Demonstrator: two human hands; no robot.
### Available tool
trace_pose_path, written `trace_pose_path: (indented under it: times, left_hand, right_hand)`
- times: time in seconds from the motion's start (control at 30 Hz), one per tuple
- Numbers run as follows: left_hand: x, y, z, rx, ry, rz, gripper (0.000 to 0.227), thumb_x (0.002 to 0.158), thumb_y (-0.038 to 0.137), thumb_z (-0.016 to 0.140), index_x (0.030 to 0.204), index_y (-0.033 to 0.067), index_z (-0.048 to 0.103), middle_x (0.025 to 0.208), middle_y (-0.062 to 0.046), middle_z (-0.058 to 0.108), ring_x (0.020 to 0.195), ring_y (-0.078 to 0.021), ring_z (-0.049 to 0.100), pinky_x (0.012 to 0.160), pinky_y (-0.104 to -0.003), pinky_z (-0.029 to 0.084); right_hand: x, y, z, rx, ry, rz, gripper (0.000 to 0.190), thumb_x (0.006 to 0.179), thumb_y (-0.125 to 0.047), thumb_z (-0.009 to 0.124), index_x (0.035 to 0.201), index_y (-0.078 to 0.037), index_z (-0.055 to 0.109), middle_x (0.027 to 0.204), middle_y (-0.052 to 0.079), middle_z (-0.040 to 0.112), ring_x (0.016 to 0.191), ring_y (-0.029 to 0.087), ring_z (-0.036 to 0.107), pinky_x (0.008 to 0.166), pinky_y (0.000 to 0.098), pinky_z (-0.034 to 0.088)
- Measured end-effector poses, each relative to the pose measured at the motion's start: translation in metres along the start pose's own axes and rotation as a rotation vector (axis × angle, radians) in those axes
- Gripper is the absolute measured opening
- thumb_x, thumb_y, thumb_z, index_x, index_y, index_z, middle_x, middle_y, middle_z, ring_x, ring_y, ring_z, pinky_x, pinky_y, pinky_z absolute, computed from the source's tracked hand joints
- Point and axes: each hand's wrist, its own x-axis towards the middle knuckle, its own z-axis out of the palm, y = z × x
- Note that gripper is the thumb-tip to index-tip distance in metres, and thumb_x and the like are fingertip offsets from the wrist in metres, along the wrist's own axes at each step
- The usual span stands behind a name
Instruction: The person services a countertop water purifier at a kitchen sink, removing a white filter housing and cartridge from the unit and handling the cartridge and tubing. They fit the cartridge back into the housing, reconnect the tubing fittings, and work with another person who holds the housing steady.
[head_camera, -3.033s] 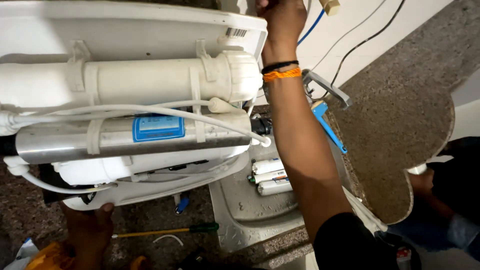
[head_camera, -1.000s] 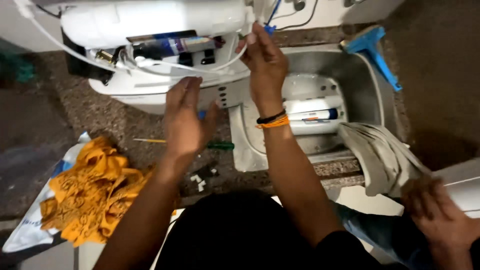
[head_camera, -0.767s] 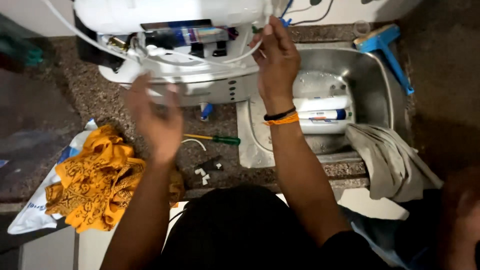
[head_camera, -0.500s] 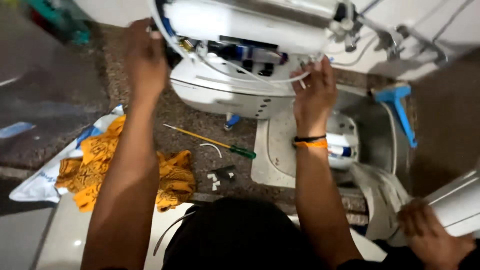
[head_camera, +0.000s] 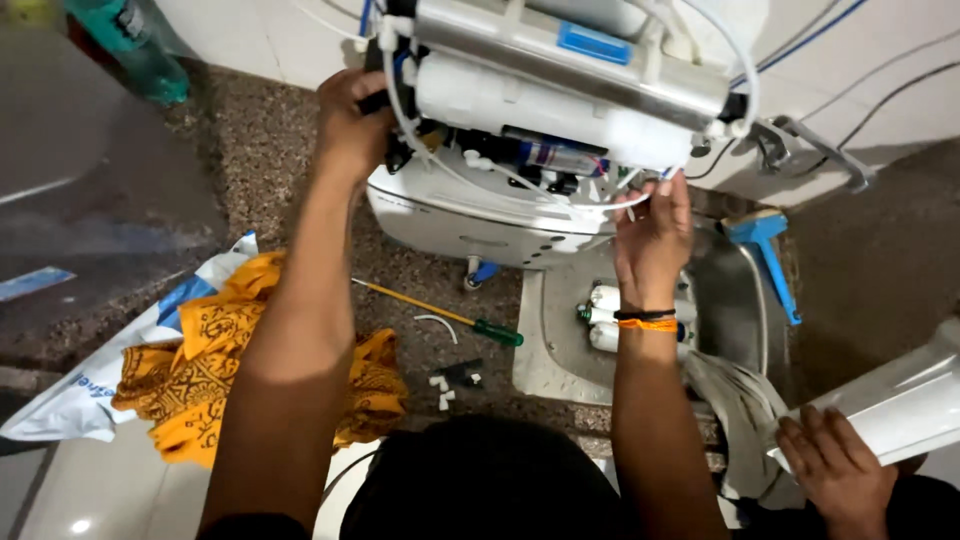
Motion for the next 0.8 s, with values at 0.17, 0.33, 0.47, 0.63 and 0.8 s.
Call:
trace_pose_path:
  times: [0.17,0.33,0.47,0.63,0.8]
  left_hand:
    - [-0.005,0.010,-0.002,-0.021,-0.130,0.067,0.021,0.097,0.008,0.076,0.117,0.0057,0.074,0.113,-0.014,0.076,0.098,-0.0254,0.073,0.085,-0.038,0.058]
    - [-0.015,-0.021,-0.006,0.408,0.046,0.517,0.020,0.098,0.004,0.080,0.115,0.0000,0.071,0.123,-0.016,0.069,0.118,-0.0302,0.065,0.100,-0.043,0.054]
    - [-0.030,0.004,-0.001,0.222,0.047,0.389,0.026,0.109,0.005,0.071,0.134,-0.0001,0.063,0.135,-0.015,0.064,0.126,-0.0260,0.064,0.108,-0.042,0.057]
    - [-0.070,0.052,0.019,0.159,0.181,0.414,0.033,0.115,0.003,0.061,0.146,0.0005,0.050,0.142,-0.016,0.059,0.131,-0.0297,0.062,0.113,-0.047,0.057]
    - [-0.126,0.099,0.056,0.540,-0.042,0.579,0.036,0.102,0.006,0.066,0.137,0.0094,0.057,0.133,-0.014,0.056,0.131,-0.0289,0.053,0.114,-0.044,0.046]
  right_hand:
    - [0.003,0.002,-0.015,-0.117,0.053,-0.089,0.028,0.105,-0.015,0.067,0.132,-0.010,0.062,0.104,0.005,0.068,0.098,0.020,0.066,0.090,0.0411,0.057]
    - [-0.001,0.004,-0.004,-0.056,0.088,-0.108,0.033,0.105,-0.012,0.067,0.138,-0.008,0.062,0.104,0.007,0.069,0.092,0.021,0.066,0.090,0.0427,0.058]
    - [-0.006,0.004,0.003,-0.046,0.083,-0.132,0.034,0.103,-0.010,0.066,0.137,-0.008,0.063,0.104,0.007,0.070,0.090,0.019,0.066,0.091,0.0431,0.059]
    - [-0.005,0.004,-0.007,-0.054,0.020,-0.138,0.036,0.106,-0.009,0.065,0.142,-0.007,0.062,0.105,0.008,0.069,0.095,0.019,0.066,0.094,0.0437,0.060]
    - [0.004,-0.001,-0.011,-0.130,0.010,-0.088,0.034,0.103,-0.008,0.066,0.137,-0.005,0.062,0.102,0.009,0.070,0.092,0.020,0.070,0.090,0.0463,0.065]
